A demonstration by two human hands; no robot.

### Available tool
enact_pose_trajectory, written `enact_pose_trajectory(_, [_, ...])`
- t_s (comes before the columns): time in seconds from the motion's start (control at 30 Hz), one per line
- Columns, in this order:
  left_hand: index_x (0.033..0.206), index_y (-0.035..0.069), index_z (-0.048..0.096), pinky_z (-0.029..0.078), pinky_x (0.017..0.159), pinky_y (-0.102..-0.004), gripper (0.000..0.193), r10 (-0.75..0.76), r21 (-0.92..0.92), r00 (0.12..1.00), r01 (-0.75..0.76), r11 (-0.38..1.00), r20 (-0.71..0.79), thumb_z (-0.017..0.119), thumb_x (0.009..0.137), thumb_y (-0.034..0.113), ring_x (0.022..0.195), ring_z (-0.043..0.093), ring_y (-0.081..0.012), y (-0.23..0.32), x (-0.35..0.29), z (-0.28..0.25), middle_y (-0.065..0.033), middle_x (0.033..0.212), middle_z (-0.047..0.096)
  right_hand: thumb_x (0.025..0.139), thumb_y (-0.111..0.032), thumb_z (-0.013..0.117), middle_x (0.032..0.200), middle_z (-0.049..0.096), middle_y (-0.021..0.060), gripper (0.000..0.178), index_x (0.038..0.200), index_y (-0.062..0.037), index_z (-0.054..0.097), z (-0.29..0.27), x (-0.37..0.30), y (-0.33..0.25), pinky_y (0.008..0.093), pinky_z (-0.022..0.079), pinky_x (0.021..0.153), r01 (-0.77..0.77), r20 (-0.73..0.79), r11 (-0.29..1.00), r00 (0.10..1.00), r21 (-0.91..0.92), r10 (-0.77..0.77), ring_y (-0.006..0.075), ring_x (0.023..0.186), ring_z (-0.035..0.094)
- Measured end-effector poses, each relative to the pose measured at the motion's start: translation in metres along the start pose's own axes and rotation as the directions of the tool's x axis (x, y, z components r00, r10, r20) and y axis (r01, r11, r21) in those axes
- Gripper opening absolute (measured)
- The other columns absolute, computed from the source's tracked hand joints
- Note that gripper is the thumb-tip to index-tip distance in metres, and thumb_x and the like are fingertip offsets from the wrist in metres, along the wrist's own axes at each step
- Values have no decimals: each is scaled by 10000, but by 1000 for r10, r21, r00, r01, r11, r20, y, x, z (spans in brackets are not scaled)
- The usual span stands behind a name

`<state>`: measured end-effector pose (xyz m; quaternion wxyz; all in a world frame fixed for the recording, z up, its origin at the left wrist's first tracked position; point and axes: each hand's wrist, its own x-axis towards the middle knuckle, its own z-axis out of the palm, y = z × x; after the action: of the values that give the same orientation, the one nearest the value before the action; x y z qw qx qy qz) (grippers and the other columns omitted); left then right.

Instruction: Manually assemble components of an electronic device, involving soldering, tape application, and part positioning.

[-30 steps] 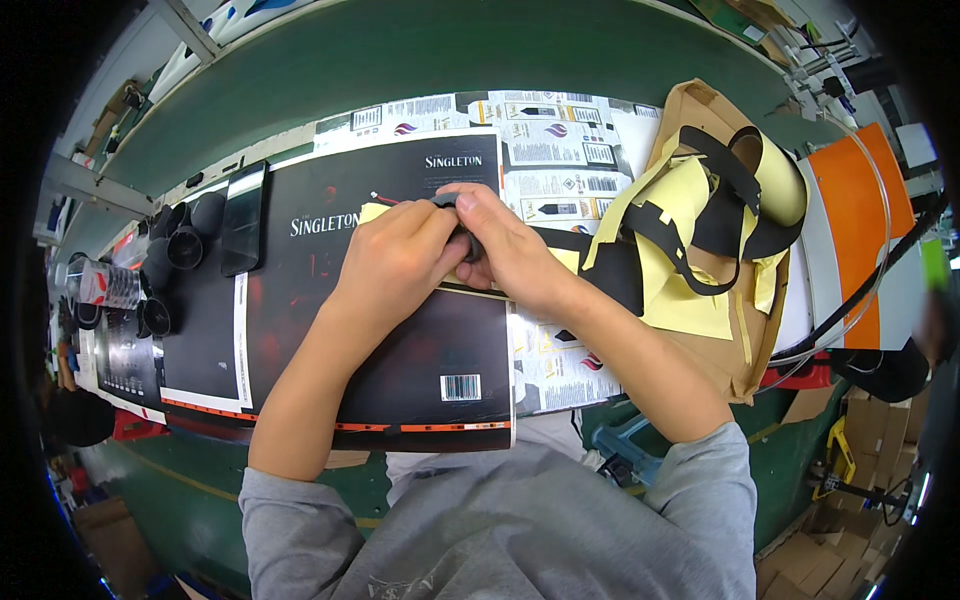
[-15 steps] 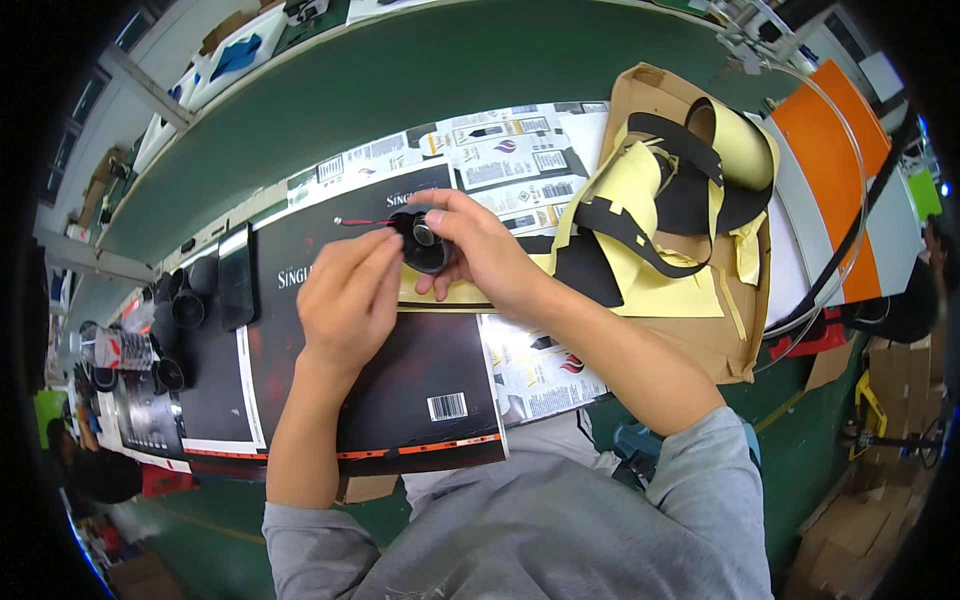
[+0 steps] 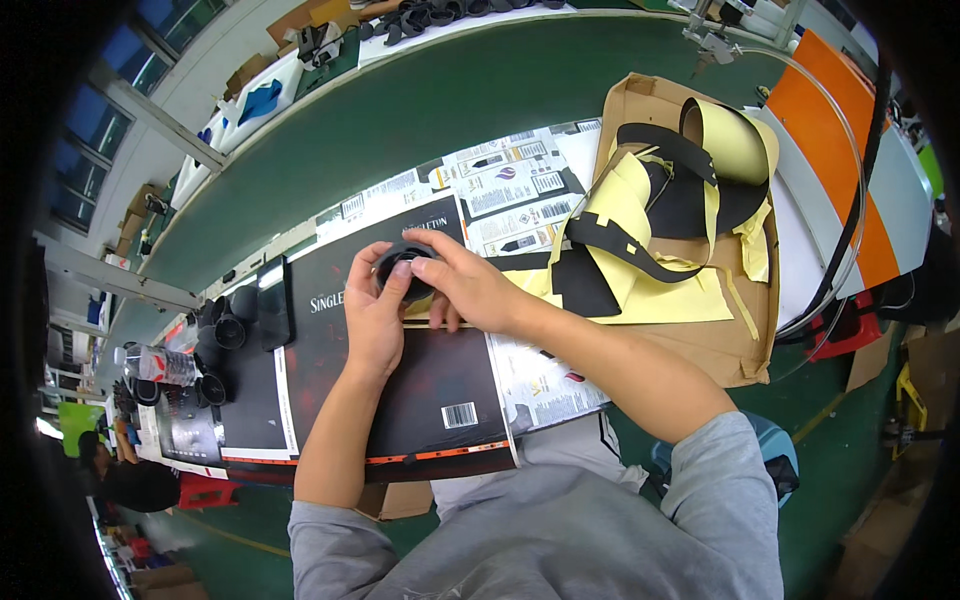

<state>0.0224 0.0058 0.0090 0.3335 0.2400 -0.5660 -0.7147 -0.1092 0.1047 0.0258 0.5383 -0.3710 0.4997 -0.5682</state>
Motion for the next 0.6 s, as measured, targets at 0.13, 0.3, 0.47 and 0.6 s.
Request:
enact_pose_trajectory(0.13, [1220,24,516,598,700,-323,277,-93,-169,993,80,982,-71,571,967,124,909,669,-228,21,4,-7,-111,1048,623,986,-245,489,806,617,52,373,1297,-39,495,-5,8,18,228,455,531,215,-160,952,954,-218,-253,91,594,553])
enact_pose_trajectory(0.3, [1209,8,523,562,587,-285,270,78,29,989,-75,997,-128,551,975,140,802,671,-226,16,11,-32,-141,1014,642,960,-270,557,771,634,37,290,1086,-16,619,-7,16,23,238,432,530,115,-260,975,952,-191,-164,74,582,520])
enact_pose_trajectory(0.47, [1177,17,523,568,586,-300,248,-73,-20,972,70,997,-223,557,970,150,786,669,-230,18,53,-34,-140,1037,643,833,-309,631,755,693,144,311,909,-14,688,-11,20,33,359,513,644,124,-273,931,935,-344,-226,272,692,673])
enact_pose_trajectory(0.6, [1126,44,527,532,860,-407,231,-198,-270,970,155,950,-138,553,905,106,1033,590,-250,34,139,-86,-136,1132,592,814,-319,616,801,707,151,309,857,-25,698,-8,17,27,382,528,705,99,-249,925,947,-366,-200,305,765,684])
